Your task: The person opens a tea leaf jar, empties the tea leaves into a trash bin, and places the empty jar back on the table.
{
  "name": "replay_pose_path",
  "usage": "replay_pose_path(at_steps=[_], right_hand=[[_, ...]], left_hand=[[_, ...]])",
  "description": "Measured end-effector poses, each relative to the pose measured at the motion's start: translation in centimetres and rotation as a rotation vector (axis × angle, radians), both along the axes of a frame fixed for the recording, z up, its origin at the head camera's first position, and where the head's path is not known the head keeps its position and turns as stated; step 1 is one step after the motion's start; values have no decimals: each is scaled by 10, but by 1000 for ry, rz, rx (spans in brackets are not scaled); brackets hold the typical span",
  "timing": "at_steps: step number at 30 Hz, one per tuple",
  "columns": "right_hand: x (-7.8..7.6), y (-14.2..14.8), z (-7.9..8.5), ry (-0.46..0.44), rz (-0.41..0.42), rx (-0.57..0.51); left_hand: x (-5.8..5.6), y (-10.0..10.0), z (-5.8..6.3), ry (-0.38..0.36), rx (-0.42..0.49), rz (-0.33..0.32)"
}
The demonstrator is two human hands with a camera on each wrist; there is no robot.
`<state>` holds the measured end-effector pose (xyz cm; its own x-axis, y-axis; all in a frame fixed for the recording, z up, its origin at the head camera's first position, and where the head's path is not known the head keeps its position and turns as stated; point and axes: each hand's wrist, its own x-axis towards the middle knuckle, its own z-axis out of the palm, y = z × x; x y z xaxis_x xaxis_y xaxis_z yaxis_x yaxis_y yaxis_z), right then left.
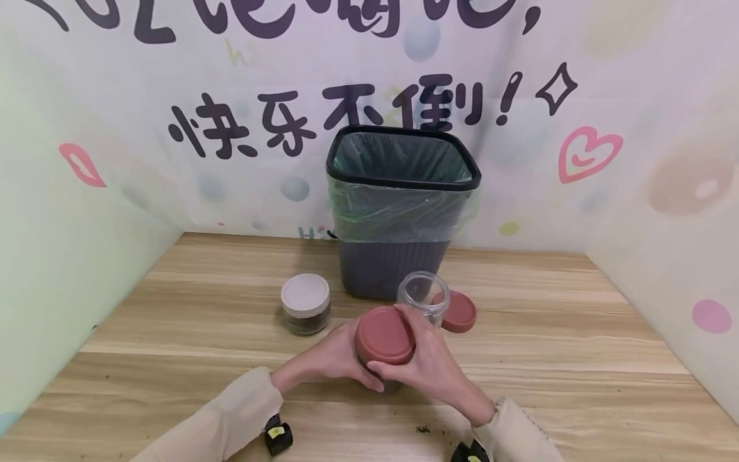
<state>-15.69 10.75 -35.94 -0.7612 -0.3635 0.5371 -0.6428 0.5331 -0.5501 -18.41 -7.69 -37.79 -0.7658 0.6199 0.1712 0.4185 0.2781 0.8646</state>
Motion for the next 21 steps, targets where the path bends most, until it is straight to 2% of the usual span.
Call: replay_pose_path(at_steps=[4,11,16,21], right_hand=[[-1,1,0,28,-1,13],[-2,4,0,13,2,39],[-5,6,1,-5,59,48],[-9,9,3,-78,125,33]], left_hand=[[-1,0,0,15,-8,3],[-3,0,-2,30,-3,-13],[-3,-1,-2,42,-11,-26],[-3,-1,-1,56,-15,-32]])
